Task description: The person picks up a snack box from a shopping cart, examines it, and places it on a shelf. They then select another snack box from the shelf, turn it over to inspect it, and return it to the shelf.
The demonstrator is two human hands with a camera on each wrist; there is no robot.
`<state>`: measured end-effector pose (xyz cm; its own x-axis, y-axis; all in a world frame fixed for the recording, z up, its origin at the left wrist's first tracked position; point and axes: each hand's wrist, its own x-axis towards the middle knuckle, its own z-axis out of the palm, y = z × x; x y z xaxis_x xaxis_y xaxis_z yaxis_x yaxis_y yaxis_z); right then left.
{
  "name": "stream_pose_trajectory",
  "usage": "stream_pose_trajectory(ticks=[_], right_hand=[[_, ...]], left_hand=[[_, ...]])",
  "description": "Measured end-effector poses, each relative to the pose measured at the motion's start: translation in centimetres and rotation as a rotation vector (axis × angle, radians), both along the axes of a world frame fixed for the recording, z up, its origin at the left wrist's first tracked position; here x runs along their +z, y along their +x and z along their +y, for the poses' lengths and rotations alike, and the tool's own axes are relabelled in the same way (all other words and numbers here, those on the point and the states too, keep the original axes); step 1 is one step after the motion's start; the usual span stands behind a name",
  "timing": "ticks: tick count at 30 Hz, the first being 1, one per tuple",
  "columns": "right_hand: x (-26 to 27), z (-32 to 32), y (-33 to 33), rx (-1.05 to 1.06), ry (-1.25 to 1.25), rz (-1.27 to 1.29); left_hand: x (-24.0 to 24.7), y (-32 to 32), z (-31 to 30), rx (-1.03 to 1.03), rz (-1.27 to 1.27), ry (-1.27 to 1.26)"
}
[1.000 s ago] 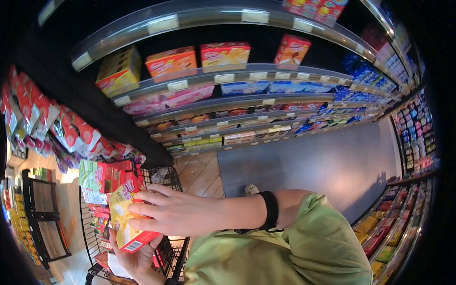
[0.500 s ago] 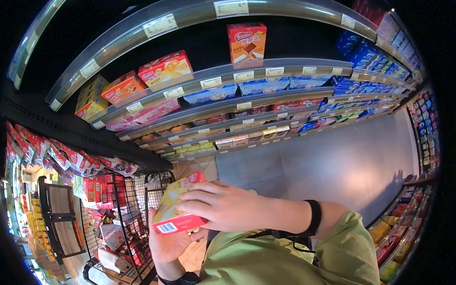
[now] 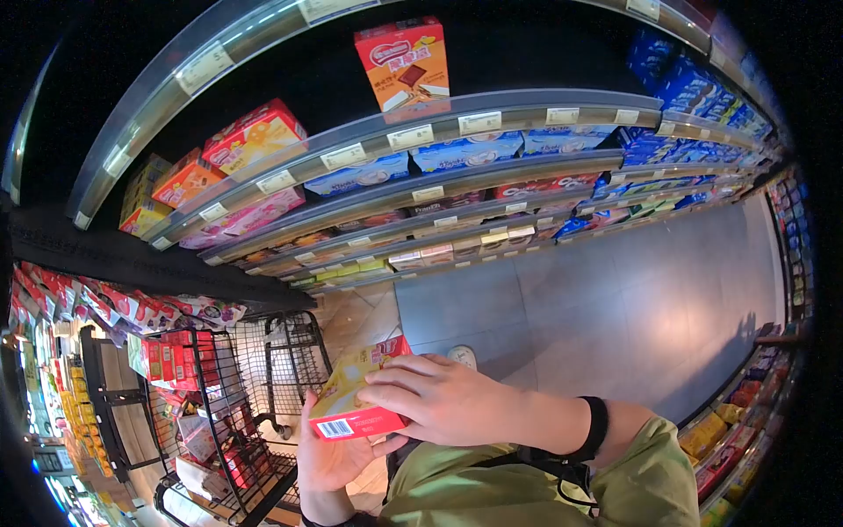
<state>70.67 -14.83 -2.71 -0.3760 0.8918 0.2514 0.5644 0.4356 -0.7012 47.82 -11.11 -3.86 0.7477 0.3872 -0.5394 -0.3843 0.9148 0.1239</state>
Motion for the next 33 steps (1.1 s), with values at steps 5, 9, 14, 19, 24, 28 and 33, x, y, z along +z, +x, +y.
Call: stream_pose_trajectory(ticks=[5,9,14,19,24,28,33], right_hand=[[-0.6,-0.6,1.5,-0.036,0.015,0.012],[-1.4,-1.5,2.6,-0.051,-0.074,0.012],[-2.0,-2.3,4.0,-0.101,-0.074,0.012],[-2.5,-3.1,5.5,-0.172,-0.077,0.036],[-2.1,-3.6,7.0,-0.223,-0.052,0.058],[-2.1,-4.3,7.7,-0.264,-0.038,0.063],[-2.3,-5.0,8.3,-0.267,-0.063,0.064]], left_hand=[[-0.3,1.7,0.0,-0.046,0.047,-0.013],[-0.4,3.2,0.0,-0.082,0.109,-0.018],[-1.0,4.9,0.3,-0.090,0.158,-0.074],[-1.6,6.6,0.7,-0.150,0.138,-0.059],[-1.5,8.5,1.0,-0.235,0.160,-0.032],[-1.5,9.4,0.8,-0.243,0.148,-0.048],[-1.7,9.9,0.5,-0.246,0.130,-0.067]])
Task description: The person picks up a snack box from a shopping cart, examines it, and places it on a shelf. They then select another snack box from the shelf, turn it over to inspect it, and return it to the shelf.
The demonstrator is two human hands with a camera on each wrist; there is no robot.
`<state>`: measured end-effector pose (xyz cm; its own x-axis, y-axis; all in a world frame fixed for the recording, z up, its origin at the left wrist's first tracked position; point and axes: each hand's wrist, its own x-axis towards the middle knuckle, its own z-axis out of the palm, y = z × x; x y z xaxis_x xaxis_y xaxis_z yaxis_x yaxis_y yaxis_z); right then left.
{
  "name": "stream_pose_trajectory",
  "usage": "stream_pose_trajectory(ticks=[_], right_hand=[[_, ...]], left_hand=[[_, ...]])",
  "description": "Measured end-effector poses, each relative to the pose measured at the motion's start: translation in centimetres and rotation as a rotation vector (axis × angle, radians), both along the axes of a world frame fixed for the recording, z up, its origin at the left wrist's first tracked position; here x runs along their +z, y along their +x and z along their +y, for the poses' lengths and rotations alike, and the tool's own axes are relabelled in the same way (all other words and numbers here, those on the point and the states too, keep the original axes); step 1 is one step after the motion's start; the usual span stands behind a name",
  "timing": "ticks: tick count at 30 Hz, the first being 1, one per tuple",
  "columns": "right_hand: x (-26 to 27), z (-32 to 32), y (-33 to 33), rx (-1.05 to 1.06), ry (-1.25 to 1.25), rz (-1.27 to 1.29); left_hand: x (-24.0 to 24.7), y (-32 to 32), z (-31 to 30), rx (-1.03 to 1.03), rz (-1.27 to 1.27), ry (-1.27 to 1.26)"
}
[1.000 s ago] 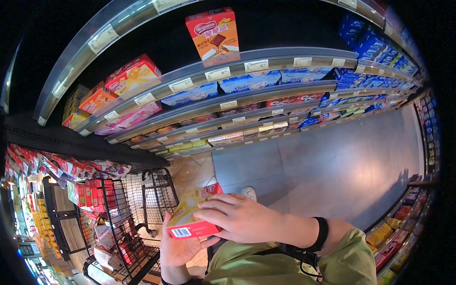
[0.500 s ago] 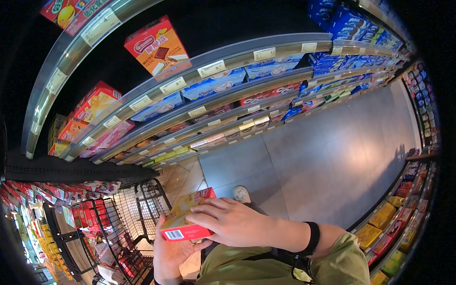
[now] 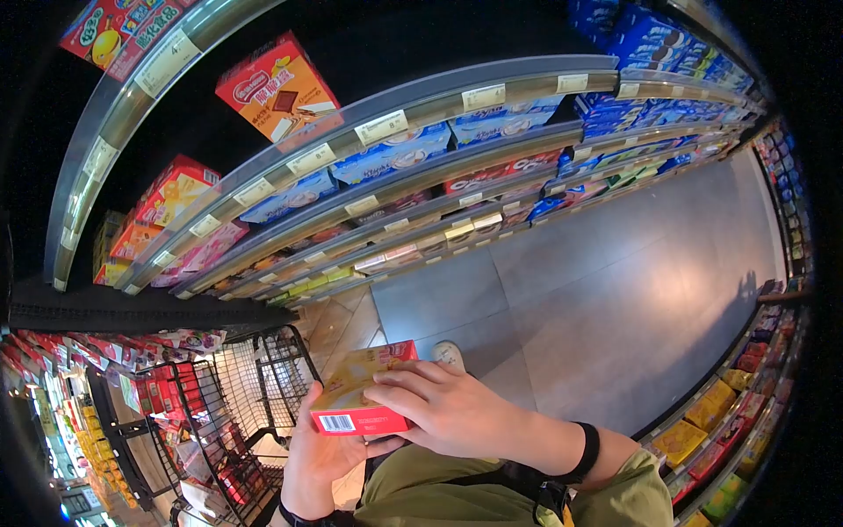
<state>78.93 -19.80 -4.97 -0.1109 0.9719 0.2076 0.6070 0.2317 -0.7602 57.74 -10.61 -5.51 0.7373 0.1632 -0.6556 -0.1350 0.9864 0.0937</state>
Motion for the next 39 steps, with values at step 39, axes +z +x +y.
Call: stream_pose_trajectory(ticks=[39], right_hand=[[0.1,-1.0,0.1,-0.021,-0.013,0.024]], left_hand=[[0.7,1.2,-0.9,-0.006,0.098,0.026]])
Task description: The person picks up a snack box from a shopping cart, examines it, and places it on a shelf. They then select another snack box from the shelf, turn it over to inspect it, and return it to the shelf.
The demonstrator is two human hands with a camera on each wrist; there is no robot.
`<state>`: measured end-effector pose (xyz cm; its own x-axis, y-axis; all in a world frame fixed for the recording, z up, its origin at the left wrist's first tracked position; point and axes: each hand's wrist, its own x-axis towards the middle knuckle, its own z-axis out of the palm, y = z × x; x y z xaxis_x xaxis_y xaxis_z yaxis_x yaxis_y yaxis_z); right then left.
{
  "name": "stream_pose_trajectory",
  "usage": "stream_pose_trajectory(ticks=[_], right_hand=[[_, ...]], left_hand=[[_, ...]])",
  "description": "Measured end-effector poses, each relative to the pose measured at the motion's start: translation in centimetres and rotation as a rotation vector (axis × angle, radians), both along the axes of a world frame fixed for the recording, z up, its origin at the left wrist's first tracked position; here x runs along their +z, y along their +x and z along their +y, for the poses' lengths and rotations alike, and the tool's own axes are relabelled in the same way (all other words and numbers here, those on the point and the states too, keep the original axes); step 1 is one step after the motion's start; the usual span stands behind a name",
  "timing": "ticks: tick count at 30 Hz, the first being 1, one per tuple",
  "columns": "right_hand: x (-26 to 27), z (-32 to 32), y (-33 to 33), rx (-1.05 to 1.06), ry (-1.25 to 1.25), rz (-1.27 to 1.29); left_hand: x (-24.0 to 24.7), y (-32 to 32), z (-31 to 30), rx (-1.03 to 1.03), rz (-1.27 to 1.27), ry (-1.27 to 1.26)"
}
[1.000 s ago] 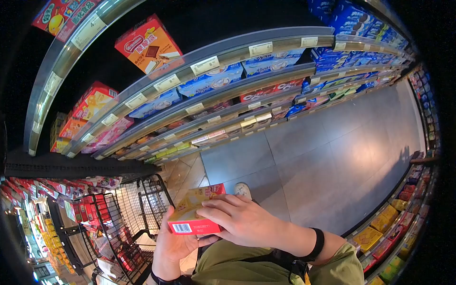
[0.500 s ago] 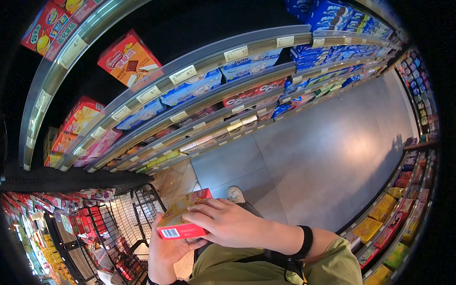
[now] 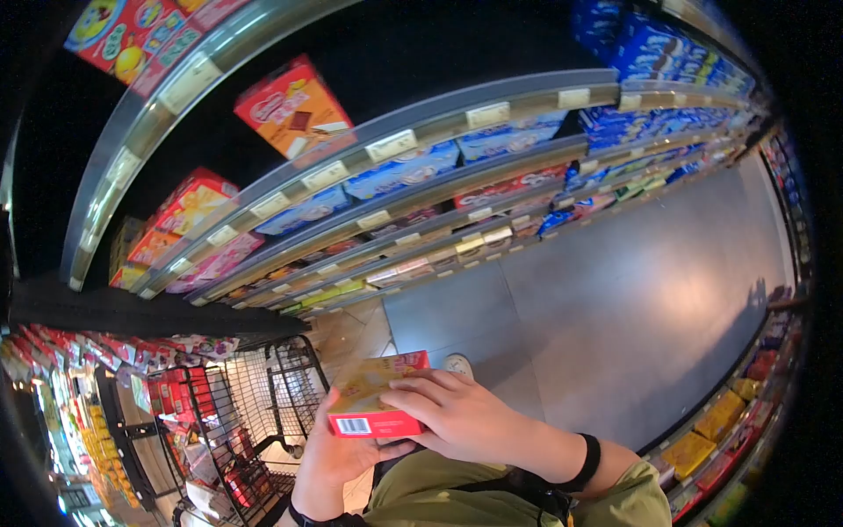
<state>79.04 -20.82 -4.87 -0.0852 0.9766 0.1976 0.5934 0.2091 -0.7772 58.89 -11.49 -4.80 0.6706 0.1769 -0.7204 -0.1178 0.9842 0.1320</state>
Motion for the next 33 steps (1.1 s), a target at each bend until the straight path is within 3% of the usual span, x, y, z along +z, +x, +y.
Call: stream_pose_trajectory(ticks=[1,9,10,17,20,22,29,33], right_hand=[[0.0,0.1,-0.1,0.001,-0.024,-0.003],[0.4,1.5,-1.0,0.108,-0.040,-0.003],[0.4,1.8,-1.2,0.123,-0.025,0.003],[1.8,3.3,-2.2,0.189,-0.019,-0.046],[2.7,4.0,-3.1,0.216,-0.055,-0.067],[3.0,4.6,-3.6,0.223,-0.088,-0.077],[2.6,6.7,-5.2,0.317,-0.057,-0.123],[3.4,7.9,-6.6,0.351,-0.135,-0.118]], left_hand=[[0.3,0.1,0.0,-0.039,0.076,0.030],[-0.5,-2.1,0.1,0.014,-0.008,-0.006],[-2.2,-3.2,0.0,0.064,-0.207,-0.061],[-2.9,-4.9,0.1,0.121,-0.383,-0.071],[-2.5,-5.4,0.3,0.134,-0.271,-0.051],[0.9,-5.1,-0.2,0.200,-0.191,0.067],[-1.4,-7.3,0.0,0.261,-0.296,0.089],[-1.3,-8.3,0.3,0.305,-0.231,0.109]])
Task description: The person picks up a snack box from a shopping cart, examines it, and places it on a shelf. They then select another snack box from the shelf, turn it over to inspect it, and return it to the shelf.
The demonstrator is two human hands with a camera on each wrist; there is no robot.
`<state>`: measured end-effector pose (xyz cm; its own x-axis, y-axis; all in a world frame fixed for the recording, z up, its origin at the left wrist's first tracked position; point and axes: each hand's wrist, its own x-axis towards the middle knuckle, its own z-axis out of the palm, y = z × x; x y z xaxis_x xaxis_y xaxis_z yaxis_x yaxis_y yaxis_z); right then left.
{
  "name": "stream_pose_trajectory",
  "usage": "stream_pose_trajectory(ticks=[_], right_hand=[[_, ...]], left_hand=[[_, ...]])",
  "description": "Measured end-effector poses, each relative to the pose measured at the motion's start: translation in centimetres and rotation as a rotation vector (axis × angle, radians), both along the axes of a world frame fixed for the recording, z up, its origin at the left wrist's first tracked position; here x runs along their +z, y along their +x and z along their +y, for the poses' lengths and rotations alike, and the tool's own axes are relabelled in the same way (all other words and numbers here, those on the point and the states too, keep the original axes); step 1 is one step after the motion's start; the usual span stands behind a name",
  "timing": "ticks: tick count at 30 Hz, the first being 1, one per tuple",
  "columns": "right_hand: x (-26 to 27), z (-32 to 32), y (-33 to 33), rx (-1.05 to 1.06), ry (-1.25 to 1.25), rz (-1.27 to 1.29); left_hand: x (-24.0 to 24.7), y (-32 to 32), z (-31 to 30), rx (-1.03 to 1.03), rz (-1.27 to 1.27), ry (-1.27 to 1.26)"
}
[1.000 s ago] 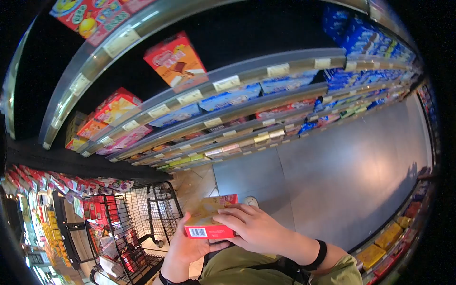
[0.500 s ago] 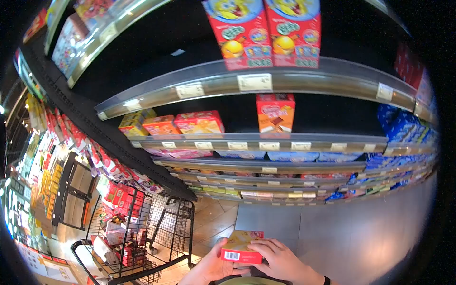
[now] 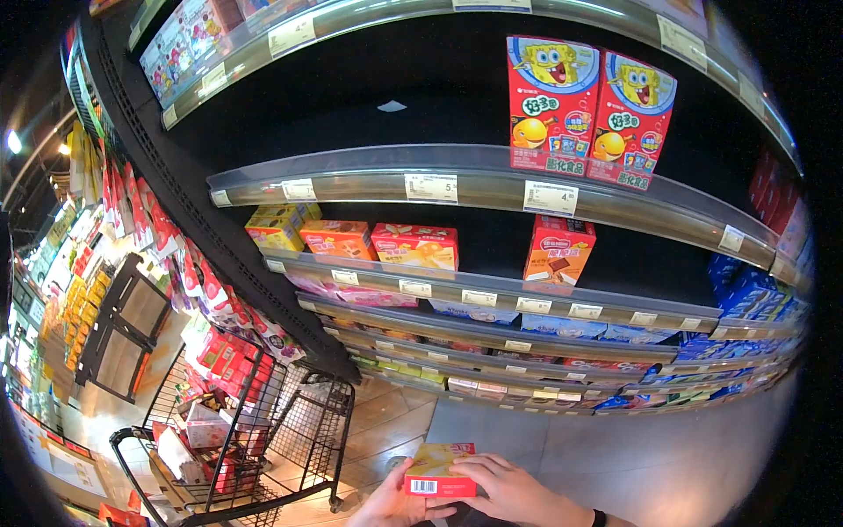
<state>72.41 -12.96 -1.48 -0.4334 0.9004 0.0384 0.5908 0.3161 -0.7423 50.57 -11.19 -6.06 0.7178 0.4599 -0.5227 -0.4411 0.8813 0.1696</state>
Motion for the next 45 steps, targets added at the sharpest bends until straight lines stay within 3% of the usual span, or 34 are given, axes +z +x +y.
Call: stream_pose_trajectory(ticks=[2,7,14,32,34,37,45], right_hand=[[-0.9,0.5,-0.5,0.022,0.000,0.009],[-1.6,1.8,-2.1,0.080,0.005,0.032],[-2.2,3.4,-4.8,0.146,-0.008,0.033],[1.1,10.8,-16.6,0.167,0.052,-0.029],[1.4,11.7,-18.1,0.177,0.055,-0.041],[2.1,12.6,-20.0,0.190,0.070,-0.071],[3.0,14.5,-24.6,0.109,0.070,-0.153]], left_hand=[[0.8,-0.8,0.4,-0.006,0.003,-0.033],[1.0,-2.6,0.1,0.045,0.141,0.158],[0.1,-5.6,1.3,0.040,0.027,0.034],[3.9,-17.0,8.7,0.098,0.035,0.125],[3.7,-18.6,9.7,0.143,-0.080,-0.014],[1.4,-20.3,11.3,0.078,0.011,-0.035],[0.0,-24.4,14.2,0.045,-0.077,0.023]])
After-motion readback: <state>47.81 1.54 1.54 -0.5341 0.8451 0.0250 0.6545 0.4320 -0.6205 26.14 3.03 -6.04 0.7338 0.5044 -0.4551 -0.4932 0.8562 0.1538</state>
